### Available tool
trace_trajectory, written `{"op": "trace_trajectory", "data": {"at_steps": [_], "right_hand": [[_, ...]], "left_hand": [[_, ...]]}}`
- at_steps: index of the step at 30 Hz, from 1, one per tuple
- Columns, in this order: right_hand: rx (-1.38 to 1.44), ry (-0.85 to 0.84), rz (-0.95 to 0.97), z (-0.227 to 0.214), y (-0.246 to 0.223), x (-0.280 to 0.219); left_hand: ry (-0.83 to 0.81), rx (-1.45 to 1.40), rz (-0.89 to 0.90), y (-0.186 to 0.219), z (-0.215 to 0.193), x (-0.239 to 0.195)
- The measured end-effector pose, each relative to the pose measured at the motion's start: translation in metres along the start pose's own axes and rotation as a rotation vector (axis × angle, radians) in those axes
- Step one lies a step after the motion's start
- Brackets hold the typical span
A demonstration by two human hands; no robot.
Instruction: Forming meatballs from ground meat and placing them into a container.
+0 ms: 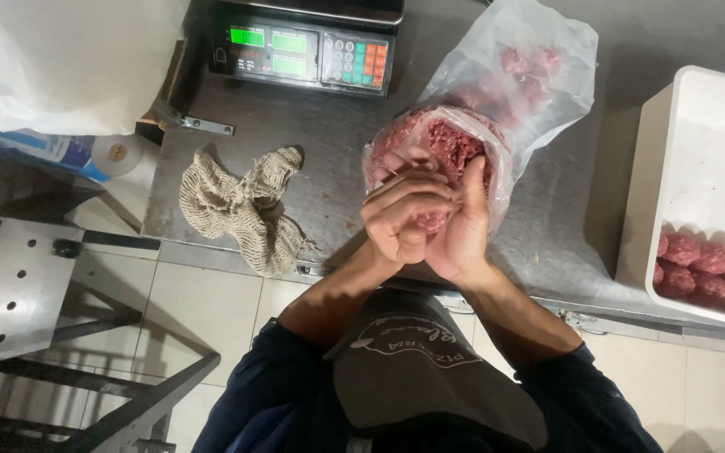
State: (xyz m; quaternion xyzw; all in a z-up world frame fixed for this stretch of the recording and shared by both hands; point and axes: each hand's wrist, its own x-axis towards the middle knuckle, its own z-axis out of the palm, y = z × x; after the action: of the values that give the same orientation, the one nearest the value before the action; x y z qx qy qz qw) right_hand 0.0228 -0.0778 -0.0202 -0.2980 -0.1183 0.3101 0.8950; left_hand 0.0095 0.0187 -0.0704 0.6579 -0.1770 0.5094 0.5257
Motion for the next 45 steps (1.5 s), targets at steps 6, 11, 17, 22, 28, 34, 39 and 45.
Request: {"op": "trace_trajectory", "data": {"at_steps": [6,11,17,22,28,34,39,45], "right_hand": [[-0.006,0.017,0.025,-0.011,0.004,0.002],[0.089,-0.037,0.087,-0.017,0.003,0.003],[0.087,0.071,0.063,-0.023,0.009,0.006],[0.134,-0.070,0.136,-0.027,0.013,0.006],[-0.161,0.005,-0.369,-0.043,0.021,0.012],[-0.896,-0.236,-0.732,-0.047,0.027,0.015],[-0.927,-0.331,-0.400,-0.015,0.007,0.004],[-1.608,-0.478,-0.721,-0.004,0.003,0.019]], "left_hand": [[0.104,-0.235,-0.097,0.013,0.005,0.011],[0.020,-0.339,-0.275,0.030,-0.007,0.015],[-0.089,-0.280,-0.307,0.027,-0.012,0.013],[-0.040,-0.376,-0.292,0.023,-0.013,0.017],[0.227,-0.342,-0.529,0.010,-0.003,0.003],[0.499,-1.103,-0.917,-0.015,-0.018,-0.005],[0.456,-1.299,-0.837,-0.018,-0.034,-0.004],[0.543,-1.226,-1.099,-0.016,-0.044,-0.001]]}}
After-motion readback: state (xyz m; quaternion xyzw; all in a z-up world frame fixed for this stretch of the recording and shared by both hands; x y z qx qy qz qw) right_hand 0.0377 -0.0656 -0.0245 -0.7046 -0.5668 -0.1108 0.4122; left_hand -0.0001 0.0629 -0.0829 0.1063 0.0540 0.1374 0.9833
